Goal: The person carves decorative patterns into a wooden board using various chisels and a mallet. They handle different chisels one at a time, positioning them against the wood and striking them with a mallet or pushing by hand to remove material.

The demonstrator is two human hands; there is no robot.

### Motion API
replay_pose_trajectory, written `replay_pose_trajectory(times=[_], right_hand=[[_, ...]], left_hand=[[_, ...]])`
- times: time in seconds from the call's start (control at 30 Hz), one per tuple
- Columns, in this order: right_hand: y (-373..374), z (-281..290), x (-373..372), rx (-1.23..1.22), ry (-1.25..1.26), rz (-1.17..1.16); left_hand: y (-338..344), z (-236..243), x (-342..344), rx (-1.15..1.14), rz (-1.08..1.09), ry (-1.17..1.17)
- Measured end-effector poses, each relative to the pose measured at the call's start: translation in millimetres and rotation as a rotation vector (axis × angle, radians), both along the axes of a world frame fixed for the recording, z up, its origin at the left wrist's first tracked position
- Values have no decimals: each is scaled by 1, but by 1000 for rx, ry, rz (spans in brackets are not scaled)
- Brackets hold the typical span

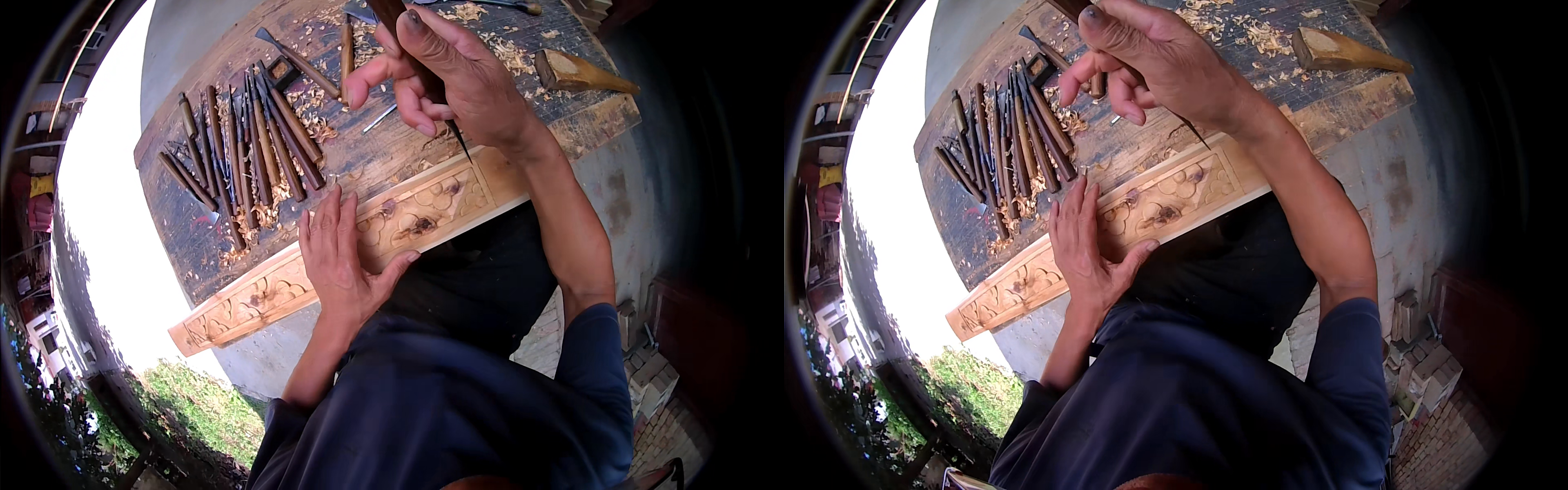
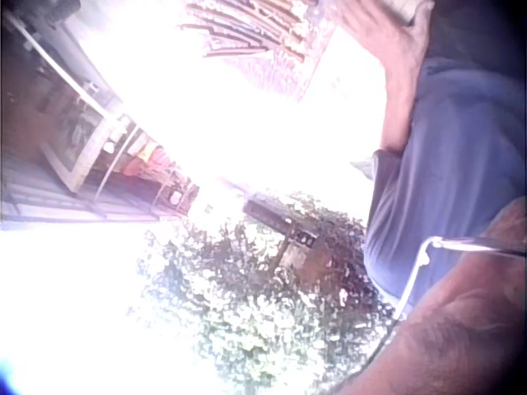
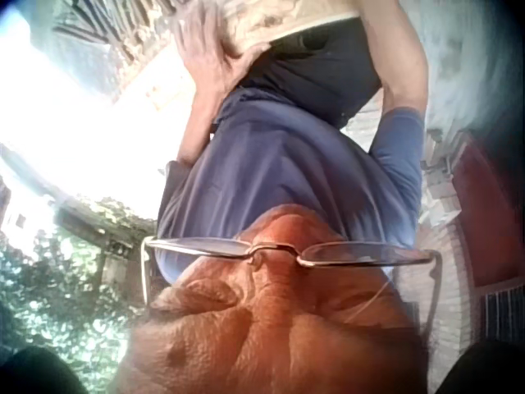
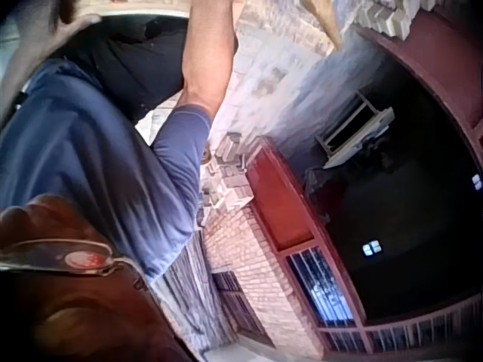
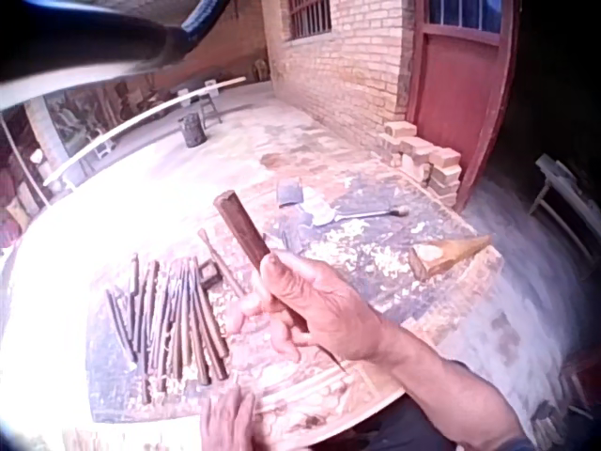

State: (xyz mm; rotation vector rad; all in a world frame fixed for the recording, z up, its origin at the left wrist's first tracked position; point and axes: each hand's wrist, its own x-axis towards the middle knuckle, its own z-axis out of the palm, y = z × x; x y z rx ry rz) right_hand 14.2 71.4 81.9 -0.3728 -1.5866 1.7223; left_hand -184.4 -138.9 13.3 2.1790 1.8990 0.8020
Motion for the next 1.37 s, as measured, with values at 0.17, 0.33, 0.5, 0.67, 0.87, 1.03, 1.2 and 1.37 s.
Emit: replay_pose_trajectory(times=[0.17, 0.33, 0.5, 0.67, 0.87, 1.03, 1.2, 1.37], right_hand=[[-15, -4, -38, -52, -22, 95], [-18, -10, -54, 28, -134, 241], [-10, -10, -55, -186, -74, 364], [-12, -3, -49, -275, -9, 423], [-11, 0, -44, -258, -102, 430], [-13, -10, -51, -183, -2, 467], [-17, -10, -49, -224, -23, 477], [-17, -10, -48, -251, -19, 485]], left_hand=[[-9, -11, 6, -32, 22, -1], [18, -12, 22, -3, 118, -480], [47, -20, 40, -53, 102, -694], [57, -34, 43, 54, 82, -665], [55, -28, 45, -102, 122, -731], [56, -36, 47, -54, 173, -735], [54, -31, 49, -76, 150, -748], [54, -29, 46, -75, 140, -693]])
